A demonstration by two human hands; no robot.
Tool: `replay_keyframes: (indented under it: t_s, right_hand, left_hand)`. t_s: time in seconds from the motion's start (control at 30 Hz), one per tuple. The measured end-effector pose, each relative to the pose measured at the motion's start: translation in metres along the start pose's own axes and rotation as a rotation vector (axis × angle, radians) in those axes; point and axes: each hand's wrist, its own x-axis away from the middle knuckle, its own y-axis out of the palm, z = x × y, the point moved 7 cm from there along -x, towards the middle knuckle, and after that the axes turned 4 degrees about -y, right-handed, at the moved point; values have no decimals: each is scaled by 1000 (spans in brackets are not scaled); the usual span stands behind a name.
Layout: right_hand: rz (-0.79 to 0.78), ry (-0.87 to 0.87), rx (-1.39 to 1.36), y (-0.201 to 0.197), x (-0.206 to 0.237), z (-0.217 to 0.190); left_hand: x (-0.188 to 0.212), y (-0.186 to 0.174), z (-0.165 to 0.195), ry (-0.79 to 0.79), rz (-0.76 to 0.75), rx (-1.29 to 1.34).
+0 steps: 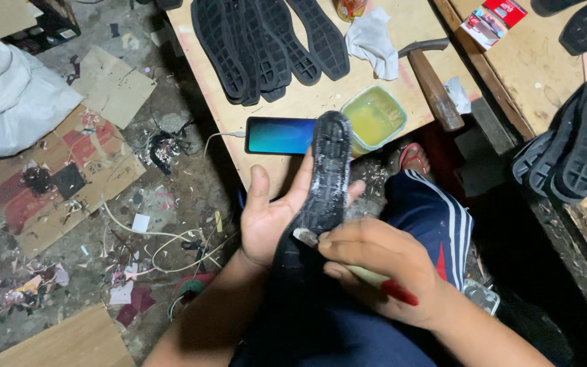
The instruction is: The person holds a rubber shoe sole in one hand and uses a brush to spread adhesive from a container over the sole's surface, turning the sole to coat different areas. They finish one sole and set it aside among other soles on the workbench.
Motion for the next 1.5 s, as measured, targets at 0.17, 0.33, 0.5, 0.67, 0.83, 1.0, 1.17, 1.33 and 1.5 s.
replay_keyframes:
  t_s: [0.17,0.33,0.5,0.67,0.83,1.0,1.17,1.33,1.5]
  right_hand:
    - [504,474,46,-66,30,89]
    - [233,706,585,-111,27,220]
    - [119,850,535,-98,21,264]
    - [75,869,473,-93,7,276]
    - [54,849,517,-94,5,282]
    - [120,832,443,-93,6,274]
    - [464,701,454,-102,31,231]
    - [467,805,-719,-19,90,177]
    - [441,702,-1291,34,121,106]
  left_hand:
    - [20,-2,19,103,-118,172]
    - [32,-18,24,151,93,12]
    - [33,-15,17,108,94,-18]
    - [33,-1,11,-6,-23,12]
    - [28,11,3,-104,-69,-36]
    - [21,12,-5,-110,-54,-119]
    - [10,9,-7,-18,-35,-127]
    - [-9,17,-20,-11,-8,-184]
    - [-22,31,-46,-148,-118,-284]
